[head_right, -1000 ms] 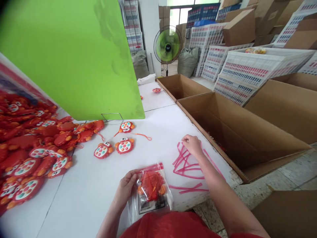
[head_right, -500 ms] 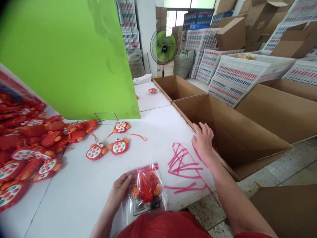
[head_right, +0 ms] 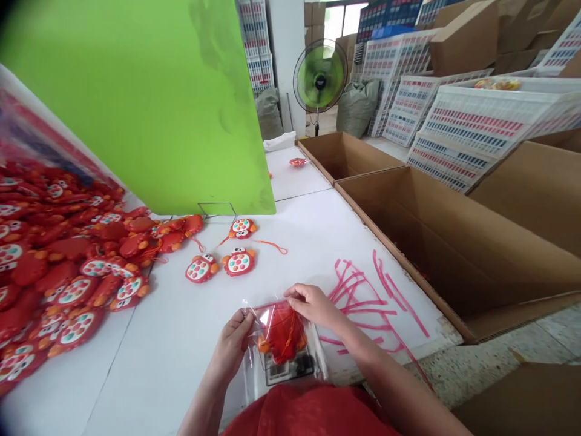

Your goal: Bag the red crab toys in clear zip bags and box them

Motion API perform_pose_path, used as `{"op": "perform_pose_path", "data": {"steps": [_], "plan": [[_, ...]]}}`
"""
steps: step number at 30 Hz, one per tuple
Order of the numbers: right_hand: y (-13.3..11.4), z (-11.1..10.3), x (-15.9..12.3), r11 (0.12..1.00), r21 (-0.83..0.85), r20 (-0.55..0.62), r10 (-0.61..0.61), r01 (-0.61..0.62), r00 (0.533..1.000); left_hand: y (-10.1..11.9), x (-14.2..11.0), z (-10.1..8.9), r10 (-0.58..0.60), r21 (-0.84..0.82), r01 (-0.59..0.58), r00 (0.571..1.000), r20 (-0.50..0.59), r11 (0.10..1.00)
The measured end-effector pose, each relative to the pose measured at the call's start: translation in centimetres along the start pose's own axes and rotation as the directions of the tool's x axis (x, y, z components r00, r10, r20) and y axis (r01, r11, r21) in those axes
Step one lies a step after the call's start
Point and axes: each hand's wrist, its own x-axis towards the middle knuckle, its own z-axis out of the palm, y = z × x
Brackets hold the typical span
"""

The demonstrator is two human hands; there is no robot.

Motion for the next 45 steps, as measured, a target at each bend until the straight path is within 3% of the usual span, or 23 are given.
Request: {"op": "perform_pose_path", "data": {"steps": [11, 20, 24, 28, 30, 33, 37, 42, 45], "plan": [[-1.5, -2.1, -0.9, 0.955, 0.263, -0.004, 0.143, -0.137, 0.990, 1.0, -0.3, -0.8, -0.058, -0.058, 0.054, 0.996, -0.070, 0.997], [-2.4, -3.0, -1.0, 0.970, 0.236, 0.056, 0.044, -0.056, 0.997, 1.2, -0.6, -0.4, 0.032, -0.126, -0.041, 0.997, -0.073, 0.991], [-2.6, -2.8, -0.8, 0.975, 0.222, 0.084, 0.015, -0.033, 0.996, 1.5, -0.7, -0.4, 0.063, -0.155, -0.074, 0.995, -0.074, 0.985], [-2.5, -2.0, -0.6, 0.928, 0.368, 0.046, 0.050, -0.063, 0.998, 1.7, -0.8, -0.2, 0.110, -0.165, -0.121, 0.991, -0.073, 0.979], [-2.3, -1.6, -0.5, 0.936, 0.343, 0.056, 0.067, -0.082, 0.996, 1.7, -0.7, 0.0, 0.117, -0.136, -0.128, 0.989, -0.090, 0.982], [-2.0, -1.0, -0.4, 0.953, 0.282, 0.140, 0.070, -0.108, 0.988, 1.3, -0.6, 0.3, 0.114, -0.035, -0.119, 0.987, -0.115, 0.992], [-1.4, -0.9, -0.5, 0.912, 0.377, 0.217, 0.086, -0.164, 0.972, 1.0, -0.4, 0.5, 0.183, 0.021, -0.182, 0.974, -0.130, 0.983], [-1.0, -1.9, -0.8, 0.919, 0.377, 0.167, 0.052, -0.113, 0.985, 1.2, -0.1, 0.9, 0.225, -0.006, -0.227, 0.968, -0.113, 0.974], [-0.4, -3.5, -0.9, 0.930, 0.362, 0.026, 0.054, -0.060, 0.998, 1.0, 0.0, 1.2, 0.183, 0.020, -0.182, 0.982, -0.053, 0.983]]}}
